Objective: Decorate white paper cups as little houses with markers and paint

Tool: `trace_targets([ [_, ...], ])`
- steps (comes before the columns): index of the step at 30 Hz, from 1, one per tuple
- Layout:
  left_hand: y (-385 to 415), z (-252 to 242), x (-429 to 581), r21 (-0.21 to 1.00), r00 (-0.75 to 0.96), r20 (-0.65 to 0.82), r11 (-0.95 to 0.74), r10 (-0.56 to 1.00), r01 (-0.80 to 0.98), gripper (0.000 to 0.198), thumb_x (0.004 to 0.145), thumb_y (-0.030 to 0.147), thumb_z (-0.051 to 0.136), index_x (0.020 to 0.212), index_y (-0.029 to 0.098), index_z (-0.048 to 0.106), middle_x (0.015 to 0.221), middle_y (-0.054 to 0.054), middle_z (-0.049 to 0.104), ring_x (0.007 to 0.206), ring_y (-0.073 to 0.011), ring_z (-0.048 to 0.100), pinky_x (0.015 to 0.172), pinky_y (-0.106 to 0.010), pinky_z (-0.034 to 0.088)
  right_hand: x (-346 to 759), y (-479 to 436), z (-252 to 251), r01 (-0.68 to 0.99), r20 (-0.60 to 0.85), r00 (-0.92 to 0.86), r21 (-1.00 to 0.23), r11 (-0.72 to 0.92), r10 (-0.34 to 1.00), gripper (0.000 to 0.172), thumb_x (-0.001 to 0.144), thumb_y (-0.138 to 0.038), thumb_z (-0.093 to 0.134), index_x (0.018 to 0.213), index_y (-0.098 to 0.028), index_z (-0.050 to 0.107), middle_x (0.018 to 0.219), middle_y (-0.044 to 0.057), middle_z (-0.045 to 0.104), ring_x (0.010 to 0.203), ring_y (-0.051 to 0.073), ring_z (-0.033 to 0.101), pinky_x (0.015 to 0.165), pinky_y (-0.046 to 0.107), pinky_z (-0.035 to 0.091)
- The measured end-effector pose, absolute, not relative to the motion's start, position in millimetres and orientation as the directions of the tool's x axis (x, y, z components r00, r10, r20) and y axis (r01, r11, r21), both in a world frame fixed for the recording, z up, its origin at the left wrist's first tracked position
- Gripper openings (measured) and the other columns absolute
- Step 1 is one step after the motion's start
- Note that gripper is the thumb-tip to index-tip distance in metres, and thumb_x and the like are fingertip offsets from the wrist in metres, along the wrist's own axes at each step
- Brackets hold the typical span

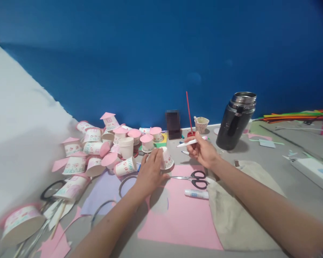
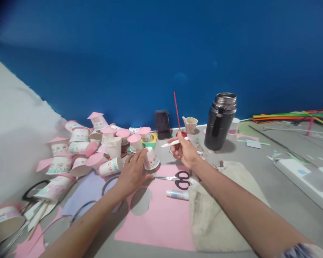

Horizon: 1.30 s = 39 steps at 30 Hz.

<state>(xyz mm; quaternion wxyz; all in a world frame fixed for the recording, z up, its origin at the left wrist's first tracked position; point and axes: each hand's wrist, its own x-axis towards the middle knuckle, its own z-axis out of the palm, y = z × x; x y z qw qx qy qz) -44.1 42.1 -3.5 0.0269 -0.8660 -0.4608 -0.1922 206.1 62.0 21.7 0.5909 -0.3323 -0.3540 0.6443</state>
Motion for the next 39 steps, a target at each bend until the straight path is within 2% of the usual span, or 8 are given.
trace_targets([
  [5,57,16,-44,0.394,0.373,0.335,-0.488,0.865,0.779,0.072,0.083,0.016,0.072,0.148,0.022,0.043,0.153,-0.019,0.055,0.145,-0.0397,0.053,0.118,-0.063,0.042,200,58,19,-0.475,-0.027,0.035,-0.88,-0.007,0.999,0.069,0.063,-0.083,0.083,0.075,-0.016,0.074,0.051,-0.003,0.054,0.044,0.007,0.038,0.039,0.02,0.026],
  [11,37,30,-52,0.64,0.258,0.334,-0.419,0.907,0.645,0.083,0.081,0.016,0.07,0.155,0.026,0.036,0.157,-0.017,0.051,0.145,-0.0369,0.052,0.118,-0.061,0.044,194,45,27,-0.454,-0.012,0.052,-0.891,0.013,0.999,0.051,0.055,-0.056,0.101,0.071,-0.016,0.073,0.05,-0.006,0.048,0.046,0.005,0.037,0.041,0.018,0.026],
  [17,42,23,-54,0.655,0.216,0.437,-0.474,0.873,0.588,0.069,0.08,0.013,0.066,0.145,0.026,0.044,0.15,-0.013,0.054,0.142,-0.0322,0.053,0.117,-0.055,0.046,192,46,78,-0.536,-0.071,-0.089,-0.837,-0.108,0.993,0.037,0.071,-0.043,0.095,0.079,-0.021,0.066,0.057,-0.008,0.047,0.048,0.007,0.035,0.039,0.019,0.026],
  [24,40,14,-55,0.692,0.199,0.43,-0.463,0.881,0.554,0.073,0.079,0.01,0.065,0.147,0.028,0.043,0.151,-0.013,0.05,0.144,-0.0326,0.05,0.119,-0.057,0.044,180,81,64,-0.43,0.286,0.055,-0.858,0.281,0.957,0.041,0.075,-0.052,0.088,0.068,-0.022,0.061,0.046,-0.009,0.041,0.042,0.007,0.029,0.041,0.024,0.027],
  [27,37,9,-55,0.698,0.227,0.396,-0.453,0.889,0.554,0.075,0.078,0.009,0.064,0.147,0.027,0.042,0.148,-0.014,0.05,0.144,-0.0333,0.05,0.12,-0.058,0.044,177,83,29,-0.482,0.119,0.055,-0.866,0.131,0.991,0.044,0.067,-0.05,0.09,0.063,-0.022,0.057,0.047,-0.009,0.04,0.042,0.006,0.025,0.04,0.022,0.021],
  [30,36,6,-56,0.705,0.23,0.383,-0.444,0.894,0.553,0.077,0.076,0.007,0.064,0.148,0.027,0.043,0.148,-0.014,0.048,0.144,-0.0335,0.05,0.122,-0.058,0.043,174,75,13,-0.471,0.061,0.033,-0.88,0.069,0.998,0.039,0.071,-0.048,0.088,0.067,-0.022,0.059,0.048,-0.009,0.04,0.043,0.007,0.025,0.041,0.021,0.022],
  [33,35,6,-55,0.717,0.228,0.374,-0.436,0.899,0.544,0.077,0.075,0.008,0.065,0.146,0.027,0.044,0.146,-0.013,0.047,0.144,-0.0334,0.049,0.123,-0.059,0.042,171,62,17,-0.351,0.13,0.028,-0.927,0.131,0.991,0.033,0.076,-0.047,0.086,0.073,-0.023,0.064,0.049,-0.008,0.042,0.045,0.009,0.032,0.044,0.024,0.026],
  [39,32,6,-55,0.764,0.21,0.376,-0.431,0.902,0.48,0.073,0.07,0.01,0.067,0.139,0.026,0.047,0.137,-0.012,0.051,0.135,-0.0327,0.054,0.119,-0.057,0.046,168,36,27,0.182,0.396,-0.101,-0.895,0.408,0.913,0.021,0.09,-0.044,0.078,0.081,-0.024,0.074,0.066,0.0,0.063,0.059,0.016,0.053,0.055,0.03,0.042],
])
